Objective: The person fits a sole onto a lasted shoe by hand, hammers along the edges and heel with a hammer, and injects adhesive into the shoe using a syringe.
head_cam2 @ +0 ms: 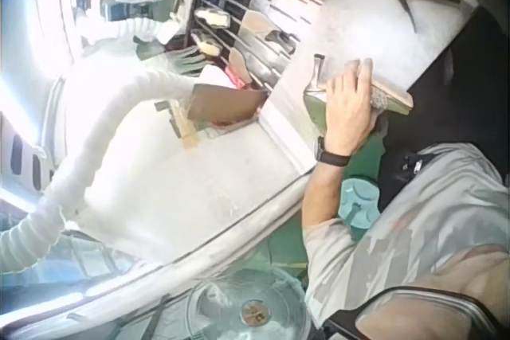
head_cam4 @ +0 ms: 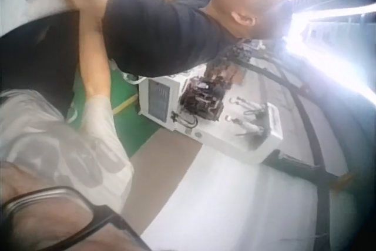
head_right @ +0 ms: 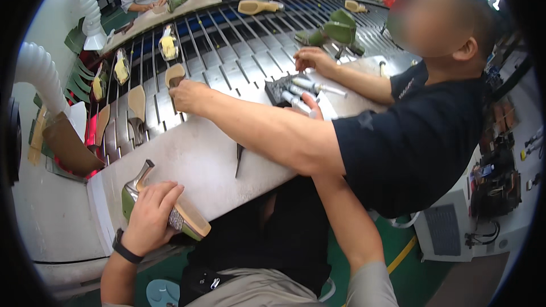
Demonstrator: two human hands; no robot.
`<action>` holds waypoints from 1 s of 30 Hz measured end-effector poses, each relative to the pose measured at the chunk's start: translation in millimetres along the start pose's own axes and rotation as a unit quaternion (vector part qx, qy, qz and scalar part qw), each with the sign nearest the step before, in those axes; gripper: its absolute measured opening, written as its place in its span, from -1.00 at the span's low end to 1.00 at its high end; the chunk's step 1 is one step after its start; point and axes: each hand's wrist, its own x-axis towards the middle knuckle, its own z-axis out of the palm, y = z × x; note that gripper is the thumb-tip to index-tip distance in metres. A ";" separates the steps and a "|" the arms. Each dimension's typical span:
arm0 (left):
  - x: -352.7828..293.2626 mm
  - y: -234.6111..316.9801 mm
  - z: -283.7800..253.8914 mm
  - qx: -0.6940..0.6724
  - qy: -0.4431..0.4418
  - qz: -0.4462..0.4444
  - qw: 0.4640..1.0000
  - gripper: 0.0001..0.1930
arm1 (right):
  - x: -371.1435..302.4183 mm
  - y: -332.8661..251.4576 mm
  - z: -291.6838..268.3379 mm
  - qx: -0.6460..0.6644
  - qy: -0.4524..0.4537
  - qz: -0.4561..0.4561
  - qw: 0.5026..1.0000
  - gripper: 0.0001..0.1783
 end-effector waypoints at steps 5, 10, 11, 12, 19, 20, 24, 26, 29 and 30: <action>-9.4 7.6 10.9 -0.004 0.063 -0.046 0.997 -0.07 | 27.8 11.9 -33.6 -0.511 -0.219 -0.460 0.692 -0.22; 1.8 -9.6 3.8 -0.043 0.001 -0.041 0.998 -0.20 | 9.4 -3.9 -29.5 -0.139 -0.336 -0.080 0.928 -0.14; 5.2 -12.6 1.4 -0.062 -0.009 -0.035 0.997 -0.22 | -6.1 -3.8 -26.1 -0.143 -0.348 -0.090 0.922 -0.13; 12.1 -17.5 -0.7 -0.056 -0.036 -0.047 0.997 -0.22 | -22.5 -1.4 -22.1 -0.183 -0.351 -0.108 0.912 -0.06; 19.4 -31.8 -2.5 -0.076 -0.095 -0.065 0.990 -0.24 | -175.1 40.7 -34.5 -0.170 -0.422 0.011 0.891 0.35; 20.8 -32.9 -3.5 -0.082 -0.090 -0.060 0.991 -0.23 | -191.0 42.5 -35.7 -0.169 -0.443 0.005 0.880 0.24; 15.7 -33.1 -1.4 -0.089 -0.103 -0.066 0.988 -0.22 | -203.1 46.3 -28.7 -0.206 -0.549 0.043 0.809 0.32; 12.3 -33.0 -1.1 -0.086 -0.092 -0.063 0.990 -0.22 | -199.2 49.0 -23.8 -0.232 -0.562 0.044 0.793 0.31; 11.7 -34.3 1.6 -0.096 -0.075 -0.058 0.991 -0.23 | -211.6 62.0 -25.5 -0.208 -0.504 0.121 0.830 0.31; 10.9 -34.3 0.6 -0.098 -0.076 -0.062 0.990 -0.23 | -207.9 71.4 -30.4 -0.180 -0.526 0.086 0.827 0.31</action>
